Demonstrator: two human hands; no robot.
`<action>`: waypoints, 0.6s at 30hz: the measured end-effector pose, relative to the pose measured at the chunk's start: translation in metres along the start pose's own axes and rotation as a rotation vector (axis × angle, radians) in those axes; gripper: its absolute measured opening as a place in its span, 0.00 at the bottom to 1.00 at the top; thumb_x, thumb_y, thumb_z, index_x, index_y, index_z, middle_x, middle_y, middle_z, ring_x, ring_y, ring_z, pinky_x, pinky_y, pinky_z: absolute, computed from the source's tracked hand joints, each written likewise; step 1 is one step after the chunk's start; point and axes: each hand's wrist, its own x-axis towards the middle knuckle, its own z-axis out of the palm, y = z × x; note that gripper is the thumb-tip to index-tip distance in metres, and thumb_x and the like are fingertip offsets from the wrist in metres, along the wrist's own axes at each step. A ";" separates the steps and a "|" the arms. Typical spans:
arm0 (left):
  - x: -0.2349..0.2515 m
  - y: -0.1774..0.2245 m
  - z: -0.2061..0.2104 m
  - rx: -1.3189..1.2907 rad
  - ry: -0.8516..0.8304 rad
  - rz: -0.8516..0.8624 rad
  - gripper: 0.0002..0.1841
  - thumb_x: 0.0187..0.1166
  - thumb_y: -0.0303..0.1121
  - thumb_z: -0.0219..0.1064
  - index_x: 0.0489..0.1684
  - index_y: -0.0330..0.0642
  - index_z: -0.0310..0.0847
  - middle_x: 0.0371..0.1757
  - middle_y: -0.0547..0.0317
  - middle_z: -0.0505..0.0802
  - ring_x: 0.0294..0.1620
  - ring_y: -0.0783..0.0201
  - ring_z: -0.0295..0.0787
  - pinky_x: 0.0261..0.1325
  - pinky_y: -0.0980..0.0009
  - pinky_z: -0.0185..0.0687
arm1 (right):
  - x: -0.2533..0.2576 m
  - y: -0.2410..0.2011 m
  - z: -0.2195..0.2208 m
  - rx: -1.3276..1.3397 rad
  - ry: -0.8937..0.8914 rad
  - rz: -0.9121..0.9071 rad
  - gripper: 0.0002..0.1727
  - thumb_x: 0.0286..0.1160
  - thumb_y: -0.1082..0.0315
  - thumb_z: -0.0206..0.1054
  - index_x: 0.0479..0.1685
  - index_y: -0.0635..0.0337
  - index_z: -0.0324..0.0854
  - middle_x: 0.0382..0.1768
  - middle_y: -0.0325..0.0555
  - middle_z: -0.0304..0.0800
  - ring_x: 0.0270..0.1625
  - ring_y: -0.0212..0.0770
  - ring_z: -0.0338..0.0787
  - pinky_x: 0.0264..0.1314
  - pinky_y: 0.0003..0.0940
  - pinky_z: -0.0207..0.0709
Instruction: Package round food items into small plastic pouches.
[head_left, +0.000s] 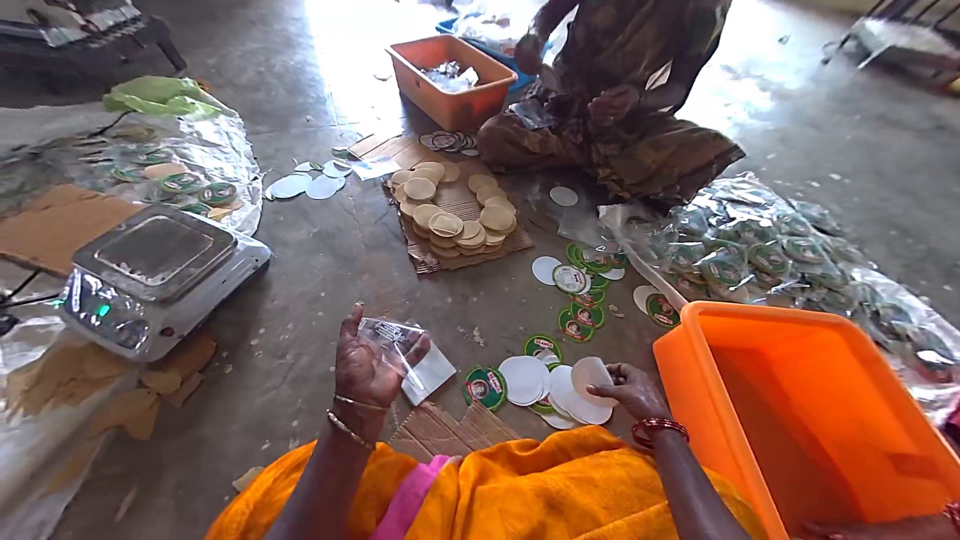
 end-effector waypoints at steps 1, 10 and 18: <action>-0.001 0.000 0.000 0.008 -0.002 0.007 0.28 0.85 0.63 0.51 0.57 0.45 0.72 0.46 0.45 0.88 0.43 0.47 0.92 0.41 0.47 0.91 | -0.001 -0.002 0.000 0.035 0.024 -0.014 0.24 0.53 0.71 0.88 0.50 0.68 0.86 0.43 0.57 0.91 0.47 0.48 0.90 0.57 0.50 0.81; 0.001 -0.003 -0.002 0.024 0.003 0.023 0.31 0.85 0.62 0.53 0.73 0.47 0.67 0.55 0.43 0.86 0.49 0.44 0.90 0.44 0.44 0.88 | -0.010 -0.007 0.018 0.058 0.131 -0.297 0.08 0.81 0.69 0.68 0.41 0.67 0.89 0.39 0.51 0.94 0.43 0.41 0.92 0.52 0.41 0.85; -0.001 0.000 0.001 -0.015 0.007 -0.015 0.29 0.86 0.61 0.52 0.60 0.41 0.72 0.44 0.40 0.88 0.40 0.42 0.91 0.40 0.43 0.89 | 0.000 -0.020 0.031 0.157 0.477 -0.836 0.10 0.61 0.82 0.66 0.34 0.64 0.93 0.49 0.58 0.89 0.56 0.43 0.87 0.63 0.33 0.81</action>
